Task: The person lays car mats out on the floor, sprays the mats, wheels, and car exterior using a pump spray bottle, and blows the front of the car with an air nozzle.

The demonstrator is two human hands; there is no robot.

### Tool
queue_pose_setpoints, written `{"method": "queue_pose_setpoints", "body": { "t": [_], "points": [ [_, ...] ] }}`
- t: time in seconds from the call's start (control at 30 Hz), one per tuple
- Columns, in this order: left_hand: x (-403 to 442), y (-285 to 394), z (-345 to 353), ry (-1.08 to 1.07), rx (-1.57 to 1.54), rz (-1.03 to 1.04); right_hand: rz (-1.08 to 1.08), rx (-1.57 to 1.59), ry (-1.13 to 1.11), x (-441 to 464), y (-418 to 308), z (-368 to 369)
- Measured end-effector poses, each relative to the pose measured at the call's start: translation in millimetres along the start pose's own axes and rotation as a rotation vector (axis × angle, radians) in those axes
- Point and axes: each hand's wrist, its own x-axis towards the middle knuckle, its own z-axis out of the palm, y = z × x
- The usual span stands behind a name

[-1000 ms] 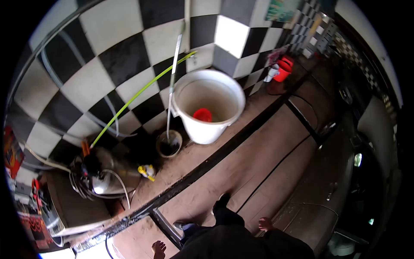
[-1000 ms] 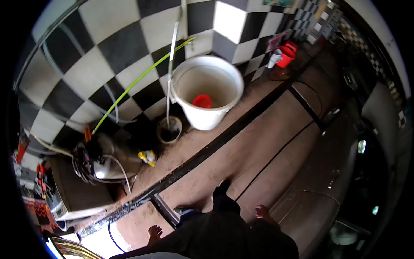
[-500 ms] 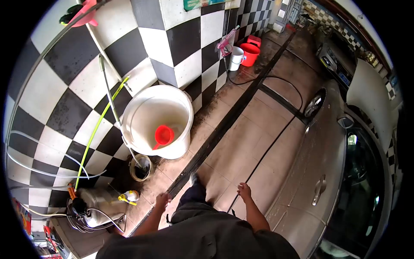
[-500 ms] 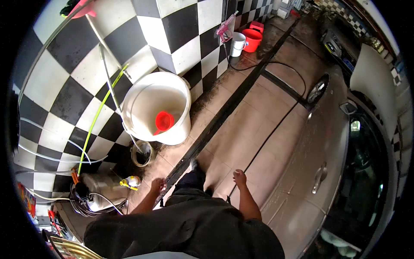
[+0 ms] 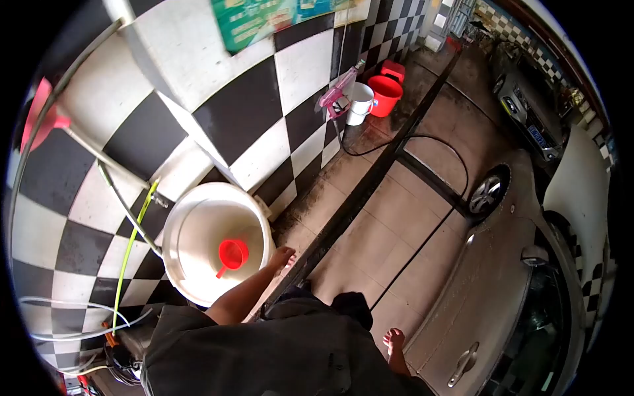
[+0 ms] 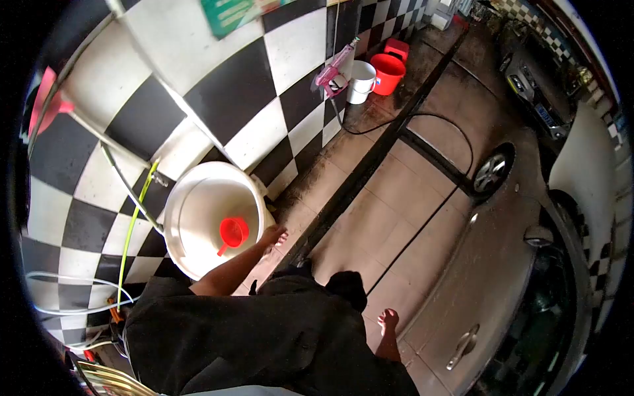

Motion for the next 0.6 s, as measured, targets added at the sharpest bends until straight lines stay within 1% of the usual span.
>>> {"method": "queue_pose_setpoints", "body": {
  "t": [0.03, 0.13, 0.2, 0.23, 0.27, 0.3, 0.33, 0.37, 0.4, 0.43, 0.47, 0.5, 0.53, 0.57, 0.6],
  "points": [
    [20.7, 19.8, 9.1, 0.043, -0.019, 0.050, 0.009, 0.033, 0.006, 6.0, -11.6, 0.6],
    [104.2, 61.9, 24.6, 0.067, 0.006, 0.026, 0.086, -0.029, 0.006, 35.6, -49.5, 16.0],
    [152.9, 78.2, 33.3, 0.053, -0.097, -0.011, 0.088, -0.017, -0.105, 70.3, -75.1, 23.7],
    [169.6, 86.3, 38.5, 0.070, -0.099, -0.015, 0.085, -0.005, -0.175, 96.5, -88.3, 28.1],
    [181.3, 98.6, 47.8, 0.059, -0.160, -0.009, 0.087, -0.019, -0.190, 124.1, -107.9, 30.1],
    [192.9, 112.0, 55.0, 0.048, -0.219, 0.000, 0.120, 0.016, -0.264, 151.1, -130.4, 35.3],
    [202.2, 122.0, 68.5, 0.149, -0.218, -0.012, 0.168, 0.055, -0.333, 170.1, -146.2, 39.7],
    [207.2, 139.7, 80.5, 0.163, -0.214, -0.021, 0.166, 0.093, -0.409, 196.0, -169.0, 44.3],
    [209.3, 164.3, 92.8, 0.198, -0.252, -0.039, 0.176, 0.166, -0.354, 212.1, -202.1, 56.8],
    [214.9, 185.0, 102.1, 0.228, -0.293, -0.056, 0.031, -0.115, -0.159, 192.3, -262.3, 83.3],
    [230.6, 197.4, 103.4, 0.204, -0.173, 0.045, -0.013, -0.119, -0.193, 209.8, -300.3, 93.9],
    [248.1, 207.8, 103.7, 0.191, -0.055, 0.147, -0.107, 0.015, -0.259, 241.9, -327.2, 107.6],
    [253.9, 237.1, 109.5, 0.219, -0.175, 0.116, -0.200, 0.146, -0.323, 272.3, -351.9, 121.5],
    [264.6, 263.4, 113.3, 0.248, -0.293, 0.085, -0.214, -0.142, -0.302, 270.7, -403.7, 135.3],
    [279.8, 279.4, 113.9, 0.250, -0.296, 0.078, -0.257, -0.068, -0.275, 258.9, -448.0, 156.3]
  ]
}}
